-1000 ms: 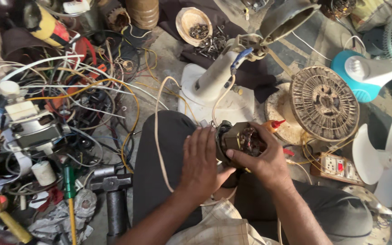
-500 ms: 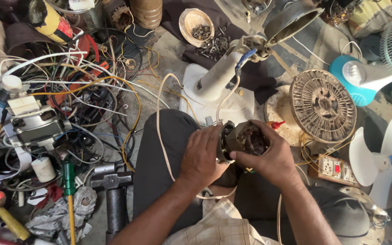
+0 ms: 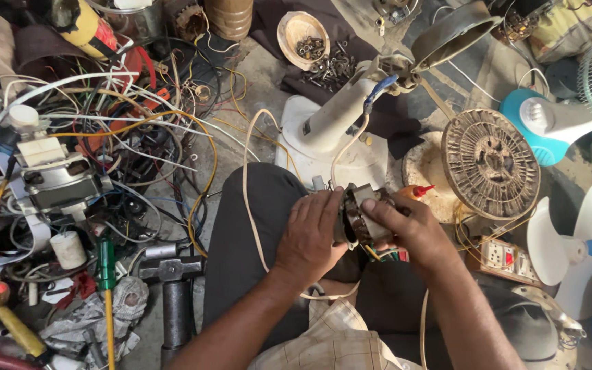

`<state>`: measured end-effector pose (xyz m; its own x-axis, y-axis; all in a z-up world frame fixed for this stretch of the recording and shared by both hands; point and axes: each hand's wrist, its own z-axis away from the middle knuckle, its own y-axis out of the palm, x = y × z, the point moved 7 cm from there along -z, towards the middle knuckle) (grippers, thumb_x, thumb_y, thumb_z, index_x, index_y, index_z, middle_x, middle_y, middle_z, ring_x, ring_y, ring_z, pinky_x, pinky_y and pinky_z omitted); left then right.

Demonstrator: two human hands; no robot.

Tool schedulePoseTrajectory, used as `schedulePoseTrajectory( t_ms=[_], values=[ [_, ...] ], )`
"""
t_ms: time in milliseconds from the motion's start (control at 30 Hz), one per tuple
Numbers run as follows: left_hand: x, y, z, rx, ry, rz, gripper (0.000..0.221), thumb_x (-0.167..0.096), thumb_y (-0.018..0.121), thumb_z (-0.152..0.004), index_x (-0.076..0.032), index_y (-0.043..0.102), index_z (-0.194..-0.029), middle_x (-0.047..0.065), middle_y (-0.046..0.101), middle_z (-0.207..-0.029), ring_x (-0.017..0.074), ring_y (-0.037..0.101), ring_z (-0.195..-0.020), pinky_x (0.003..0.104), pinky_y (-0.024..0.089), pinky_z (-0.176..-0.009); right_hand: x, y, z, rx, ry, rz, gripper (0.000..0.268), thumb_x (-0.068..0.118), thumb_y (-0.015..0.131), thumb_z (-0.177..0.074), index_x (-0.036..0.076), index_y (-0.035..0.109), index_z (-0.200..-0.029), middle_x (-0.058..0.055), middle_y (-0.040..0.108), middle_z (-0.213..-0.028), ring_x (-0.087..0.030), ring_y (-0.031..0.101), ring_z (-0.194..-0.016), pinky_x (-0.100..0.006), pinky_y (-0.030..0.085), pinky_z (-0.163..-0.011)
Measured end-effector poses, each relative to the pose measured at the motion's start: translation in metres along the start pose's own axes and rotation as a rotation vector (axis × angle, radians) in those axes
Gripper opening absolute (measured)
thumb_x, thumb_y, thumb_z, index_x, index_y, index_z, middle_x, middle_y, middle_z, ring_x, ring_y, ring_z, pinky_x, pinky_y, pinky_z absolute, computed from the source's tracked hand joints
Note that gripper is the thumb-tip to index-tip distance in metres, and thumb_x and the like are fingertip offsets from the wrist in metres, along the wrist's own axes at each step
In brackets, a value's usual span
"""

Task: The person disassembles a small electric motor, applies lubricant to the internal components, and reassembles the unit. They use a screwdriver to remove parts, a bottle to apply oil, and pliers to adjust internal wiring.

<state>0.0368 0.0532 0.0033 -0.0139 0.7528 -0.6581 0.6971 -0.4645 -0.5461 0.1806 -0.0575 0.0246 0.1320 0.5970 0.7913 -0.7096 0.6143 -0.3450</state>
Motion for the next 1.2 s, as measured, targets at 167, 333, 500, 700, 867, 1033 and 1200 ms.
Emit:
schedulePoseTrajectory(
  t_ms=[167, 333, 500, 700, 867, 1033, 1200],
  values=[
    [-0.001, -0.003, -0.001, 0.009, 0.026, -0.020, 0.097, -0.018, 0.089, -0.065, -0.002, 0.041, -0.148, 0.016, 0.055, -0.133, 0.0357, 0.054, -0.124, 0.050, 0.039, -0.110, -0.003, -0.004, -0.011, 0.052, 0.119, -0.064, 0.055, 0.048, 0.066, -0.086, -0.002, 0.067, -0.109, -0.012, 0.073, -0.086, -0.022, 0.070, -0.067, -0.034, 0.058, -0.055],
    [0.003, -0.001, -0.001, 0.005, 0.000, -0.007, 0.090, -0.014, 0.086, -0.066, -0.002, 0.044, -0.145, 0.016, 0.057, -0.133, 0.0348, 0.055, -0.126, 0.049, 0.040, -0.111, -0.015, -0.003, -0.021, 0.092, 0.160, -0.161, 0.063, 0.053, 0.065, -0.085, -0.001, 0.067, -0.116, -0.012, 0.074, -0.090, -0.023, 0.071, -0.070, -0.034, 0.057, -0.057],
    [0.013, 0.003, -0.003, -0.040, -0.083, 0.129, 0.078, -0.021, 0.088, -0.072, -0.001, 0.046, -0.135, 0.017, 0.059, -0.127, 0.0373, 0.057, -0.122, 0.051, 0.042, -0.107, 0.010, -0.001, -0.009, -0.063, -0.252, 0.332, 0.071, 0.048, 0.081, -0.075, -0.002, 0.067, -0.122, -0.012, 0.078, -0.099, -0.021, 0.077, -0.089, -0.033, 0.061, -0.078],
    [0.017, 0.005, -0.001, 0.029, -0.110, 0.139, 0.076, -0.024, 0.090, -0.072, -0.003, 0.045, -0.130, 0.017, 0.059, -0.123, 0.0381, 0.058, -0.118, 0.052, 0.044, -0.104, 0.056, 0.020, 0.024, -0.155, -0.661, 0.678, 0.081, 0.039, 0.093, -0.063, -0.003, 0.063, -0.126, -0.016, 0.074, -0.106, -0.022, 0.075, -0.096, -0.035, 0.060, -0.086],
    [0.014, 0.003, -0.001, 0.031, -0.078, 0.165, 0.083, -0.020, 0.088, -0.063, -0.003, 0.044, -0.132, 0.018, 0.057, -0.128, 0.0392, 0.056, -0.122, 0.052, 0.043, -0.104, 0.064, 0.018, 0.028, -0.146, -0.807, 0.764, 0.089, 0.040, 0.095, -0.060, -0.005, 0.060, -0.129, -0.019, 0.072, -0.111, -0.024, 0.073, -0.099, -0.036, 0.058, -0.089],
    [0.013, 0.003, 0.002, -0.046, -0.035, 0.079, 0.080, -0.014, 0.085, -0.068, -0.002, 0.046, -0.137, 0.018, 0.056, -0.132, 0.0385, 0.054, -0.126, 0.051, 0.042, -0.108, 0.050, 0.011, 0.017, -0.111, -0.583, 0.638, 0.084, 0.039, 0.093, -0.061, 0.000, 0.063, -0.130, -0.012, 0.076, -0.106, -0.017, 0.074, -0.096, -0.034, 0.059, -0.087],
    [0.010, 0.003, 0.003, -0.066, -0.015, 0.062, 0.078, -0.012, 0.084, -0.070, -0.001, 0.047, -0.138, 0.017, 0.055, -0.135, 0.0371, 0.054, -0.128, 0.052, 0.042, -0.111, 0.044, 0.002, 0.009, -0.035, -0.374, 0.521, 0.072, 0.040, 0.087, -0.068, 0.000, 0.069, -0.125, -0.010, 0.079, -0.099, -0.014, 0.074, -0.089, -0.031, 0.059, -0.082]
  ],
)
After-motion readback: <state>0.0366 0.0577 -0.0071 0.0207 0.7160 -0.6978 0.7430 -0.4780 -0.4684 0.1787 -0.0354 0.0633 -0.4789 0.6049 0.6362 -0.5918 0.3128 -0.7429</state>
